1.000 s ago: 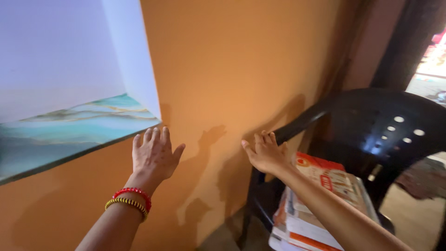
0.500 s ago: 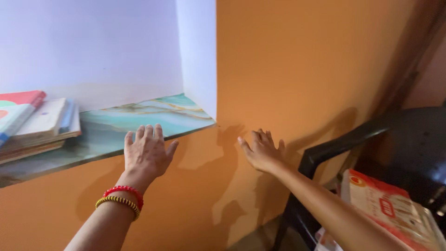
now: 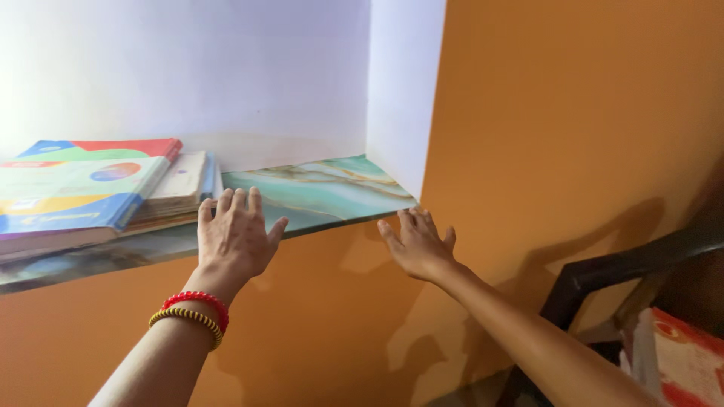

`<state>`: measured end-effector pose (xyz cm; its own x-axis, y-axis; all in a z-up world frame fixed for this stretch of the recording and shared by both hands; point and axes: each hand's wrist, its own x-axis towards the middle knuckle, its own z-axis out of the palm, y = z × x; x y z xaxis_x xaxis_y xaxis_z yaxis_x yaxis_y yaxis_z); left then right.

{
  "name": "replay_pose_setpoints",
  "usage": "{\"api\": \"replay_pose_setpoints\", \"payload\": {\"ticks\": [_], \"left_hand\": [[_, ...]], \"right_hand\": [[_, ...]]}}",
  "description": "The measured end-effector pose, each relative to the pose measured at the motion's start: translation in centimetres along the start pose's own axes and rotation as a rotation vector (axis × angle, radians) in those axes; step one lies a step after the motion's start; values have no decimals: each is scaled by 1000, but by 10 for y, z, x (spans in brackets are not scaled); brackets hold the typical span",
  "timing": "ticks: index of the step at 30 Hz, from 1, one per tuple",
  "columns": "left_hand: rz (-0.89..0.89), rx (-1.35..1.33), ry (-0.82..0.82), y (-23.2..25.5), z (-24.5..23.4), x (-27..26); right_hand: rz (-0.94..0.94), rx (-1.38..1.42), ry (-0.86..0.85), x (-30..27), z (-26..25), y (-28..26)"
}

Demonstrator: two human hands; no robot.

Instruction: The person repeatedly picks books and notebooks from a wall shelf and places them one by one onto a black plastic chair. The items include textbooks, a periodic table book, and various notebooks. The person handles each item individually and stacks them on the chair.

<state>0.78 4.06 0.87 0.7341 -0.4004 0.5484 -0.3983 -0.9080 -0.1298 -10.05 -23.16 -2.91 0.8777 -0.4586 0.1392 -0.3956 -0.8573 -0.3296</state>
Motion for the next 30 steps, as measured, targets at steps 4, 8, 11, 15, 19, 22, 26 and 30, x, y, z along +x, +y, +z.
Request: {"api": "replay_pose_setpoints", "payload": {"ticks": [4, 8, 11, 15, 19, 22, 26, 30], "left_hand": [[-30, 23, 0, -24, -8, -4], [-48, 55, 28, -47, -17, -10], [-50, 21, 82, -66, -23, -17], [-57, -4, 118, -88, -32, -26], [-119, 54, 145, -110, -39, -33], [-139, 86, 232, -130, -39, -36], [-130, 148, 284, -158, -32, -37], [-145, 29, 219, -177, -24, -41]], "right_hand": [[-49, -17, -19, 6, 6, -29], [-77, -1, -24, 6, 11, -60], [-112, 4, -39, 3, 12, -83], [-162, 10, -27, 0, 14, -115], [-191, 27, -30, -2, 16, -147], [-231, 77, -22, -4, 19, -169], [-268, 76, -26, -4, 24, -199], [-316, 146, 9, -5, 31, -228]]}}
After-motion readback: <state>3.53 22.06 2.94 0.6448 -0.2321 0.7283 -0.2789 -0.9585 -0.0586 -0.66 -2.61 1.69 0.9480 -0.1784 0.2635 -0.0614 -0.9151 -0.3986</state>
